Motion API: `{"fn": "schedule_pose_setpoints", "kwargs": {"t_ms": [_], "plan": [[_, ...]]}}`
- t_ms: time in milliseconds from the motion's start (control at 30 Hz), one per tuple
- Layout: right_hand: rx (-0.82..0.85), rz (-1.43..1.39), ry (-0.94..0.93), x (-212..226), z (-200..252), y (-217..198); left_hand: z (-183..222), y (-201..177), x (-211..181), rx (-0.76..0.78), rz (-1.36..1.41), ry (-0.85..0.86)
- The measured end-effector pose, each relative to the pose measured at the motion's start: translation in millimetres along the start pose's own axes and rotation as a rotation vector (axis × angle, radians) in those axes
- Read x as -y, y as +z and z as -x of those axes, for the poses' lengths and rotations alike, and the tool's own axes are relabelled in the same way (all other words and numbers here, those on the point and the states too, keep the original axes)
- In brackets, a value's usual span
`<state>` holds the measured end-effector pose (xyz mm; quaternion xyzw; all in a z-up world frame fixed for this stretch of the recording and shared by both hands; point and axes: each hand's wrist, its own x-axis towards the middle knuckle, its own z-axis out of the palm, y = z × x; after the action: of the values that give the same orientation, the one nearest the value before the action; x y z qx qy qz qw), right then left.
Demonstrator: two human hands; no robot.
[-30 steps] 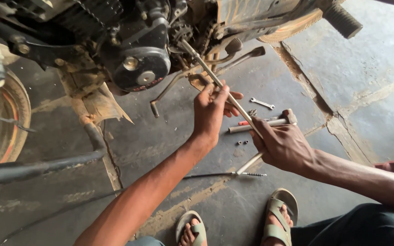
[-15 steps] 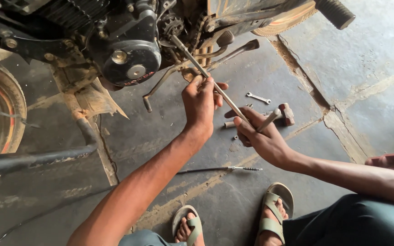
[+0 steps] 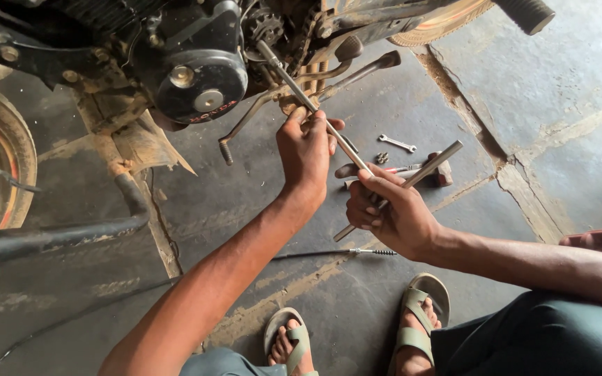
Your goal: The person removes the sprocket cover and chain from a motorcycle using a T-handle wrench and other tools, then cleans and adjusts the internal gear area.
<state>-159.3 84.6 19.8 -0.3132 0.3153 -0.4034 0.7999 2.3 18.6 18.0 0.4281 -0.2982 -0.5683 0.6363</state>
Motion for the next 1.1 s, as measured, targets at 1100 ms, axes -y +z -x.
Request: {"fn": "schedule_pose_setpoints", "kwargs": {"t_ms": [1100], "plan": [[0.162,-0.102,0.138,-28.9,1.2,-59.1,92.2,43.3,-6.2,0.507,-0.527,0.327]]}}
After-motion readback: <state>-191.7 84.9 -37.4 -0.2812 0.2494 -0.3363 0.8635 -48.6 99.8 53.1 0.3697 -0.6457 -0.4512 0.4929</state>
